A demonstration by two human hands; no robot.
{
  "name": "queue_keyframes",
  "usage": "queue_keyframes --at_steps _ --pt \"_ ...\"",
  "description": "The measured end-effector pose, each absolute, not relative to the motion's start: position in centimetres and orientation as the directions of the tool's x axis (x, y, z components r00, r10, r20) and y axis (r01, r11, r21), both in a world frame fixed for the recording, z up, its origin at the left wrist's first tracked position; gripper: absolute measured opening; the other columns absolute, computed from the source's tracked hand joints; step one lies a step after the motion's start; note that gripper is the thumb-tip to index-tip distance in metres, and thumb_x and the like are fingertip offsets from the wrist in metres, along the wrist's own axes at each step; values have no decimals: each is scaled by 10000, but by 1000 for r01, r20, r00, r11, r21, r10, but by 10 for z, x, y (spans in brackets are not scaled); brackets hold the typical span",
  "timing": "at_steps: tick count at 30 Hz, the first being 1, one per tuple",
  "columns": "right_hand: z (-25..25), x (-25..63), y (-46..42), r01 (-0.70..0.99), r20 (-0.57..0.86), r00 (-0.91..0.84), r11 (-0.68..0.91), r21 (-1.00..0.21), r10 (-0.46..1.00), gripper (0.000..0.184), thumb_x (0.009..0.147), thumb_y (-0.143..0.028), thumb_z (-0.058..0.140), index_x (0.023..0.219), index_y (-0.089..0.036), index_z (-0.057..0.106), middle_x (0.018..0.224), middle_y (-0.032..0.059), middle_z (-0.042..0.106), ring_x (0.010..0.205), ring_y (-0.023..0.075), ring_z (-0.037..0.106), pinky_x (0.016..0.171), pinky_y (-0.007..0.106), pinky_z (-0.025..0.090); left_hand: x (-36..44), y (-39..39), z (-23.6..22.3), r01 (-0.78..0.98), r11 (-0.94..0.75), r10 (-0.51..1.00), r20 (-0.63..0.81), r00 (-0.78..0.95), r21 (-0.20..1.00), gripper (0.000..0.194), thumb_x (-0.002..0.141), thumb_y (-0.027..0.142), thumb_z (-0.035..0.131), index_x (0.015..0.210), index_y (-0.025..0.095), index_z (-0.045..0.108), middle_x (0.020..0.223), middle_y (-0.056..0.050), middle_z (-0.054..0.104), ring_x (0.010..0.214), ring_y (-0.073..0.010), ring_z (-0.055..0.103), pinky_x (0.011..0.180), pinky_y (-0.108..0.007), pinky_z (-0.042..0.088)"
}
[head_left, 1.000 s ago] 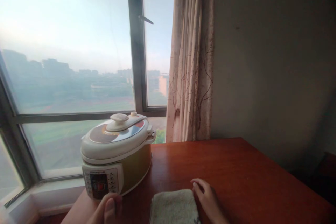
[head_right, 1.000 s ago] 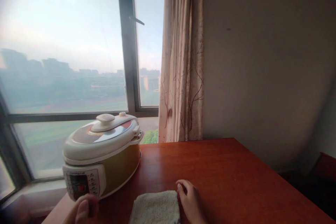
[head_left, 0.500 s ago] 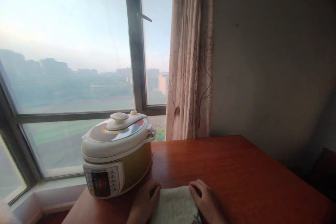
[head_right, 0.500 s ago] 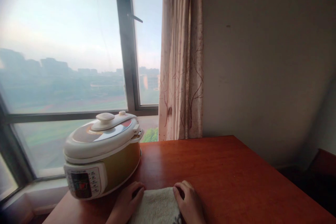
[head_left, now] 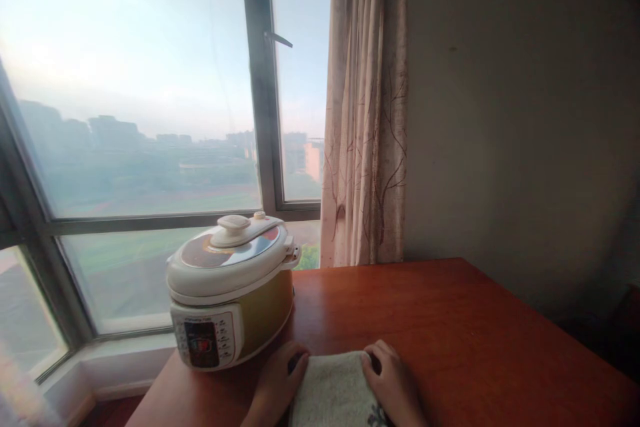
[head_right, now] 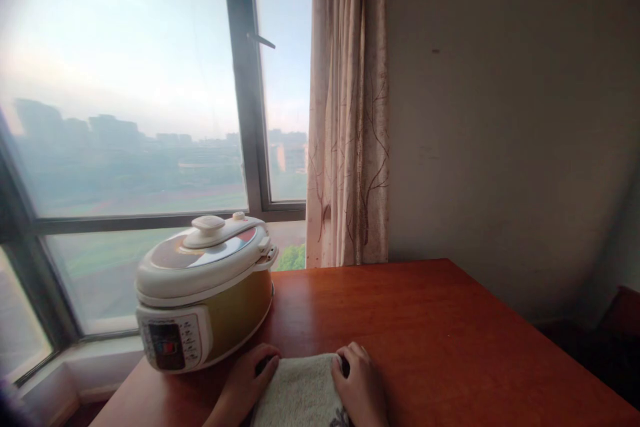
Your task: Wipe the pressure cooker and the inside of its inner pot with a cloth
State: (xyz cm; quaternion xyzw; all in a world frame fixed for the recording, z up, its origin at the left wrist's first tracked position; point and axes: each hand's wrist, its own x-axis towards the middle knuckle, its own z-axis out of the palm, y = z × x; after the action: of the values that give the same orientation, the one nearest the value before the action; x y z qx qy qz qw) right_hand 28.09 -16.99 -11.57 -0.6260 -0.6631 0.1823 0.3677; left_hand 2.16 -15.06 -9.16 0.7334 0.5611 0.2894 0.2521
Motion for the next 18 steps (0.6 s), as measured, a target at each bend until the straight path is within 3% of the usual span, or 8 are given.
queue_keyframes --at_steps 18 --pt "-115 283 -175 641 281 42 190 -743 959 323 951 -387 453 830 -229 707 881 59 696 893 216 655 824 293 448 21 -152 -93 697 -250 968 173 180 672 321 924 393 420 844 218 677 914 -77 732 898 -236 678 818 -310 470"
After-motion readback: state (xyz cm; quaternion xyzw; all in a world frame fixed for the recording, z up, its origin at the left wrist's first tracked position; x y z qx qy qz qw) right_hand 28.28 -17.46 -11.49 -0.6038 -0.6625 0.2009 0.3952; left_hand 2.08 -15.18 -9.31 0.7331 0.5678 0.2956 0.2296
